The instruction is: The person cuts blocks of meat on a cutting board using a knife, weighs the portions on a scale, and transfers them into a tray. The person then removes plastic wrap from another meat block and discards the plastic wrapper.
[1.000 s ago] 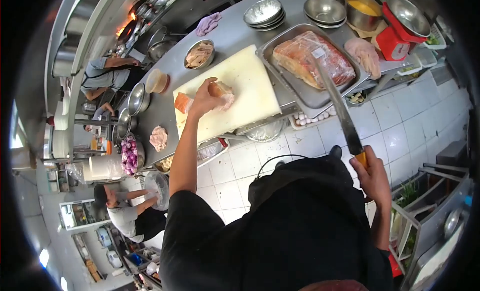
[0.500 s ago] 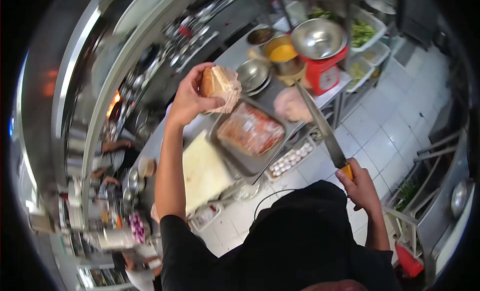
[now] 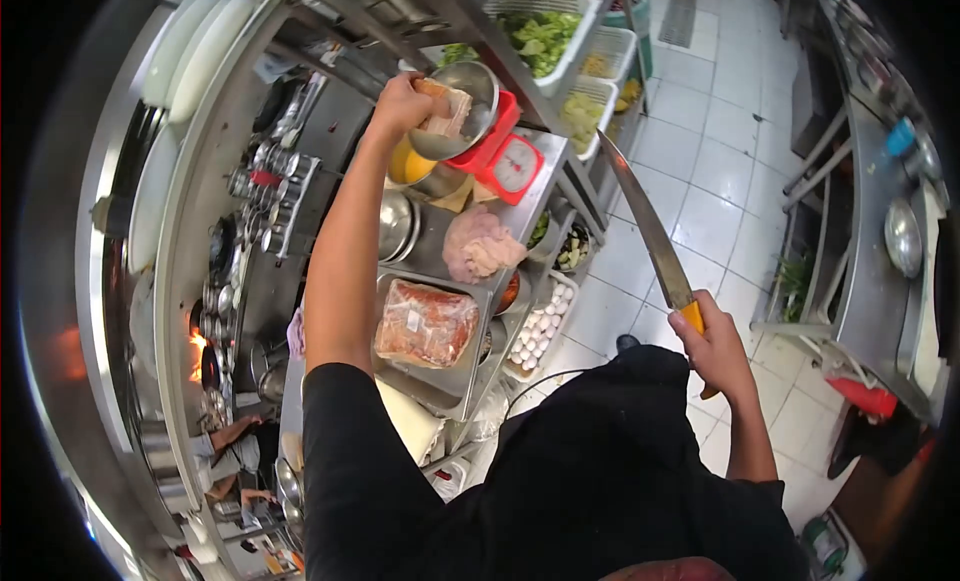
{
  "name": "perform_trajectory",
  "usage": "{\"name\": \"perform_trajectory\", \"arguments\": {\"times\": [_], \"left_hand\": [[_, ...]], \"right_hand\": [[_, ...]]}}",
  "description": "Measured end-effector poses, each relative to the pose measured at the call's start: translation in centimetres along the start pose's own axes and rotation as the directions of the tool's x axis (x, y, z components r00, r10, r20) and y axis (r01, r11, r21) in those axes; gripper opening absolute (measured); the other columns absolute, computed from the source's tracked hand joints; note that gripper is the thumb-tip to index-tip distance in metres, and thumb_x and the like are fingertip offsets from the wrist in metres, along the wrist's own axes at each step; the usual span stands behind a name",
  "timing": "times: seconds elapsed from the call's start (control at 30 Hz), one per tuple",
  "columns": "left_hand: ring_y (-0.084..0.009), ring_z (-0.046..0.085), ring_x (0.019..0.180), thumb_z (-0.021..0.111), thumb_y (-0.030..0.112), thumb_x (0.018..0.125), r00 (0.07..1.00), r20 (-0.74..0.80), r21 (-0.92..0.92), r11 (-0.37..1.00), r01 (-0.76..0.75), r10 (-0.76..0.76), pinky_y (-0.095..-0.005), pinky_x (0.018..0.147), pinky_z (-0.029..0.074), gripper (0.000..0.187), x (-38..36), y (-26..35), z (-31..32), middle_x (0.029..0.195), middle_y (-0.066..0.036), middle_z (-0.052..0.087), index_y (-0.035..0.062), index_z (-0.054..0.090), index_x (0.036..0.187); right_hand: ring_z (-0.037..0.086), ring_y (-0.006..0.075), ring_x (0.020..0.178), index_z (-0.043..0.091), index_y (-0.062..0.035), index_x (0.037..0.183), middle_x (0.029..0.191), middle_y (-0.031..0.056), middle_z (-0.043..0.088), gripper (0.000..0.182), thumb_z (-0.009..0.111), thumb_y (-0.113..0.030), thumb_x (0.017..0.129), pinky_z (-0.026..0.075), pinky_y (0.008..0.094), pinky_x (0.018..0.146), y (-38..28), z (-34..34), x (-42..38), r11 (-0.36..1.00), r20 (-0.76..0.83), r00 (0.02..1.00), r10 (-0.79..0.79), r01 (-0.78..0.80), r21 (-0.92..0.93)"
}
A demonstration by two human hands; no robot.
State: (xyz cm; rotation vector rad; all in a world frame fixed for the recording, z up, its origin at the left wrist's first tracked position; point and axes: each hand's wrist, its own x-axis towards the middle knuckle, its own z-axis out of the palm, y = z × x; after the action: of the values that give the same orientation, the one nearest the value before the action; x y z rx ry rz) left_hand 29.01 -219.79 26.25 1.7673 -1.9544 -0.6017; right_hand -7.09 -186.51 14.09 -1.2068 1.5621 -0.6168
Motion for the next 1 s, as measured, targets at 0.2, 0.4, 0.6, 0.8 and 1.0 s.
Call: {"name": "perform_trajectory", "arguments": {"times": [0.2, 0.4, 0.6, 0.8, 1.0], "left_hand": [[-0.0207, 0.062, 0.09, 0.083, 0.013, 0.054, 1.0, 0.021, 0.098, 0.995, -0.013, 0.011, -0.0305, 0.076, 0.052, 0.086, 2.9, -2.3, 4.5, 0.107, -0.014, 0.062, -0.0099, 0.046, 0.128], [-0.0196, 0.061, 0.092, 0.081, 0.009, 0.062, 0.992, 0.127, -0.012, 1.0, 0.011, -0.01, -0.0305, 0.076, 0.051, 0.085, 0.4, -0.5, 5.1, 0.11, -0.013, 0.06, -0.0078, 0.039, 0.134], [-0.021, 0.063, 0.093, 0.088, 0.013, 0.059, 0.99, 0.14, -0.084, 0.996, -0.016, 0.028, -0.0306, 0.072, 0.054, 0.1, 0.1, 0.0, 4.5, 0.112, -0.015, 0.06, -0.0088, 0.03, 0.138], [-0.0212, 0.063, 0.092, 0.089, 0.015, 0.059, 0.991, 0.136, -0.038, 0.999, -0.007, 0.013, -0.031, 0.071, 0.054, 0.104, 0.4, 0.4, 4.3, 0.111, -0.016, 0.06, -0.0088, 0.028, 0.139], [-0.0208, 0.062, 0.093, 0.083, 0.011, 0.062, 0.983, 0.183, -0.011, 1.0, 0.012, -0.01, -0.0301, 0.076, 0.052, 0.096, 1.3, -0.9, 4.9, 0.112, -0.016, 0.06, -0.008, 0.029, 0.139]], "right_hand": [[0.06, 0.0418, 0.069, 0.052, -0.0036, 0.104, 0.071, 0.0243, 0.06, 0.034, 0.058, -0.035, 0.091, 0.046, 0.0449, 0.063, 0.6, -0.7, 0.4, 1.0, -0.066, 0.998, -0.018, 0.017, -0.013], [0.059, 0.0434, 0.071, 0.051, -0.0029, 0.104, 0.073, 0.0249, 0.061, 0.037, 0.057, -0.037, 0.091, 0.045, 0.0456, 0.064, 0.9, -1.4, 1.5, 0.998, -0.044, 0.998, -0.039, 0.036, -0.054], [0.056, 0.0286, 0.063, 0.052, -0.0046, 0.106, 0.068, 0.0155, 0.058, 0.034, 0.057, -0.035, 0.092, 0.044, 0.0404, 0.064, 1.0, -1.5, 2.9, 0.997, -0.032, 0.998, -0.056, 0.055, -0.046], [0.056, 0.0282, 0.062, 0.051, -0.0044, 0.108, 0.069, 0.0163, 0.058, 0.034, 0.057, -0.035, 0.092, 0.044, 0.0401, 0.063, 1.2, -1.6, 4.0, 0.997, 0.024, 0.999, -0.038, 0.039, -0.061], [0.059, 0.0404, 0.068, 0.05, -0.0021, 0.103, 0.071, 0.0235, 0.06, 0.038, 0.055, -0.038, 0.092, 0.045, 0.0453, 0.064, 1.2, -1.5, 3.7, 1.0, 0.011, 1.0, -0.008, 0.008, -0.029]]}}
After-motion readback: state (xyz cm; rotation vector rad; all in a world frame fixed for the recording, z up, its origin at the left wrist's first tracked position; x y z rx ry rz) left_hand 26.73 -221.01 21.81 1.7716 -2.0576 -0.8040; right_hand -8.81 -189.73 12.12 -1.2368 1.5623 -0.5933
